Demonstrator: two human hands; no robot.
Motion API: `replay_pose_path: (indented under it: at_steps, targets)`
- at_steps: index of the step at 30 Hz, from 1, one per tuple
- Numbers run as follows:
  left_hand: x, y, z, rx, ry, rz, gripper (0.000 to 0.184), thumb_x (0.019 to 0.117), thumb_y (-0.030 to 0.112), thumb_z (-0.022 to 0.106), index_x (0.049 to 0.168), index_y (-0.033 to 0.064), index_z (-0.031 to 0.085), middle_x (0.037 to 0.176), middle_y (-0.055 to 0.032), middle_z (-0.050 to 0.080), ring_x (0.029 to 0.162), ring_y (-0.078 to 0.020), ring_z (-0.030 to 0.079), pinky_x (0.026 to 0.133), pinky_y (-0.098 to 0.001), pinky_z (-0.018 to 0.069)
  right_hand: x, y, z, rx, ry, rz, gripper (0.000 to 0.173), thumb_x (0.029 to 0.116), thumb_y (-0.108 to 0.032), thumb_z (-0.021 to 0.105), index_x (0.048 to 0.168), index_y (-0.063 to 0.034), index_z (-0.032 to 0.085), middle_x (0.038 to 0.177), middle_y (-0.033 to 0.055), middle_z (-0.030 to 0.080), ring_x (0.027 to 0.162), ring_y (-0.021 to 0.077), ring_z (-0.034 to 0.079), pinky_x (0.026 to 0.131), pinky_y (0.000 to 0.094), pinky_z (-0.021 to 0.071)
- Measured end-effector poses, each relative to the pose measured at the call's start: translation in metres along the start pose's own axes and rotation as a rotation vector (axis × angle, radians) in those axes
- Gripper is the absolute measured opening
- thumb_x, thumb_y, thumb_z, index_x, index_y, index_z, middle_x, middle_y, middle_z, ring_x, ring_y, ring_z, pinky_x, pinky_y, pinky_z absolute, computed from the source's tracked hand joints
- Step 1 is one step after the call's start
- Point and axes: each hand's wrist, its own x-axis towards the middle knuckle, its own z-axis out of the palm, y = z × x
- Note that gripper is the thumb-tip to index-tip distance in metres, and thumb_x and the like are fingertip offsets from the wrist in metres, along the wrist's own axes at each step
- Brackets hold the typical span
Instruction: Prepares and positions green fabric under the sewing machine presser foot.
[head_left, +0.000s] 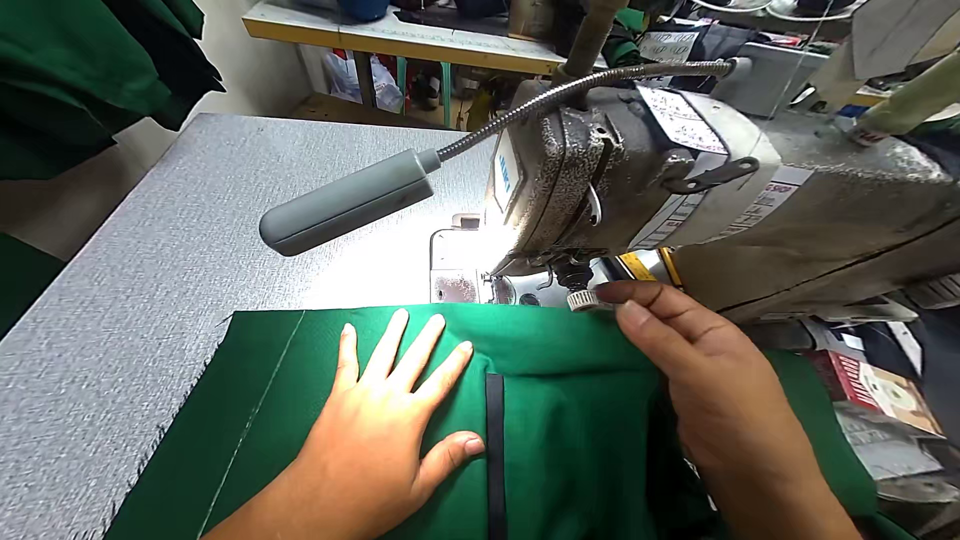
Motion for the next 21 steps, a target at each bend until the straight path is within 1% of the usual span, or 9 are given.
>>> replay_pose_path:
  at_steps: [2, 4, 7, 9, 12, 16, 19, 20, 21]
  targets:
    - [0.001, 0.001, 0.001, -0.007, -0.001, -0.005, 0.078, 0.0951, 0.078, 0.020, 0.149, 0.0335, 0.053, 0.157, -0.0079, 0.048, 0.147, -0.0448, 0.037, 0.104, -0.0861, 0.0221, 0.000, 0.003, -0.002, -0.105, -0.014, -0.072, 0.020, 0.0916, -0.028, 0.070, 0.105, -0.0169, 0.078, 0.079, -0.0002, 0.071, 0.070, 0.0079, 0.066, 0.061, 0.0204, 0.0546]
    - [0.002, 0.004, 0.001, -0.014, -0.011, -0.004, 0.079, 0.0947, 0.079, 0.020, 0.150, 0.0326, 0.053, 0.157, -0.0096, 0.048, 0.147, -0.0460, 0.037, 0.103, -0.0871, 0.0211, 0.000, 0.003, -0.002, -0.094, -0.029, -0.115, 0.015, 0.0950, -0.024, 0.067, 0.098, -0.0158, 0.079, 0.086, 0.0012, 0.074, 0.078, 0.0093, 0.070, 0.067, 0.0218, 0.0578]
    - [0.006, 0.008, 0.000, -0.030, -0.026, 0.001, 0.078, 0.0948, 0.079, 0.021, 0.151, 0.0335, 0.051, 0.158, -0.0097, 0.047, 0.148, -0.0455, 0.036, 0.104, -0.0865, 0.0210, 0.000, -0.002, 0.000, 0.074, -0.012, -0.098, 0.015, 0.0976, -0.020, 0.063, 0.098, -0.0152, 0.077, 0.091, 0.0002, 0.074, 0.083, 0.0065, 0.069, 0.071, 0.0200, 0.0584]
    - [0.007, 0.012, 0.000, -0.045, -0.030, 0.009, 0.078, 0.0947, 0.079, 0.021, 0.151, 0.0338, 0.051, 0.158, -0.0098, 0.047, 0.147, -0.0455, 0.037, 0.103, -0.0867, 0.0211, 0.000, -0.001, -0.001, 0.187, -0.054, -0.128, 0.015, 0.0990, -0.024, 0.063, 0.101, -0.0181, 0.077, 0.092, -0.0029, 0.073, 0.083, 0.0022, 0.068, 0.072, 0.0172, 0.0580]
    - [0.007, 0.014, 0.000, -0.048, -0.044, 0.009, 0.078, 0.0940, 0.079, 0.022, 0.151, 0.0342, 0.051, 0.159, -0.0092, 0.046, 0.148, -0.0450, 0.036, 0.103, -0.0866, 0.0205, 0.000, 0.003, -0.008, 0.157, -0.243, -0.273, 0.017, 0.0991, -0.032, 0.066, 0.105, -0.0210, 0.077, 0.092, -0.0067, 0.074, 0.083, -0.0009, 0.068, 0.074, 0.0154, 0.0572]
    - [-0.003, 0.006, -0.001, -0.025, -0.018, 0.014, 0.079, 0.0938, 0.079, 0.020, 0.150, 0.0341, 0.051, 0.158, -0.0103, 0.047, 0.145, -0.0469, 0.040, 0.100, -0.0876, 0.0228, -0.004, 0.008, -0.026, -0.128, -0.558, -0.432, 0.020, 0.1058, -0.024, 0.056, 0.108, -0.0110, 0.071, 0.092, -0.0066, 0.069, 0.078, -0.0052, 0.061, 0.069, 0.0110, 0.0512]
    - [-0.018, -0.005, -0.007, -0.004, -0.042, -0.008, 0.073, 0.0942, 0.080, 0.018, 0.152, 0.0447, 0.045, 0.160, -0.0104, 0.044, 0.146, -0.0491, 0.037, 0.099, -0.0892, 0.0206, -0.005, 0.029, -0.042, -0.633, -0.303, -0.441, 0.021, 0.1042, -0.030, 0.053, 0.108, -0.0171, 0.069, 0.077, -0.0090, 0.063, 0.061, -0.0030, 0.055, 0.053, 0.0147, 0.0477]
    - [-0.021, -0.006, -0.011, 0.000, -0.075, -0.025, 0.072, 0.0939, 0.081, 0.017, 0.153, 0.0477, 0.043, 0.162, -0.0097, 0.041, 0.147, -0.0497, 0.034, 0.099, -0.0899, 0.0184, -0.004, 0.037, -0.046, -0.864, -0.160, -0.460, 0.022, 0.1015, -0.030, 0.052, 0.107, -0.0168, 0.069, 0.073, -0.0069, 0.063, 0.058, 0.0024, 0.057, 0.050, 0.0219, 0.0501]
    - [-0.024, -0.007, -0.013, 0.010, -0.106, -0.041, 0.072, 0.0935, 0.081, 0.016, 0.153, 0.0494, 0.041, 0.163, -0.0098, 0.039, 0.148, -0.0508, 0.032, 0.099, -0.0904, 0.0171, -0.002, 0.041, -0.048, -1.046, -0.047, -0.476, 0.025, 0.0987, -0.026, 0.052, 0.109, -0.0118, 0.070, 0.075, 0.0004, 0.066, 0.060, 0.0134, 0.063, 0.051, 0.0345, 0.0549]
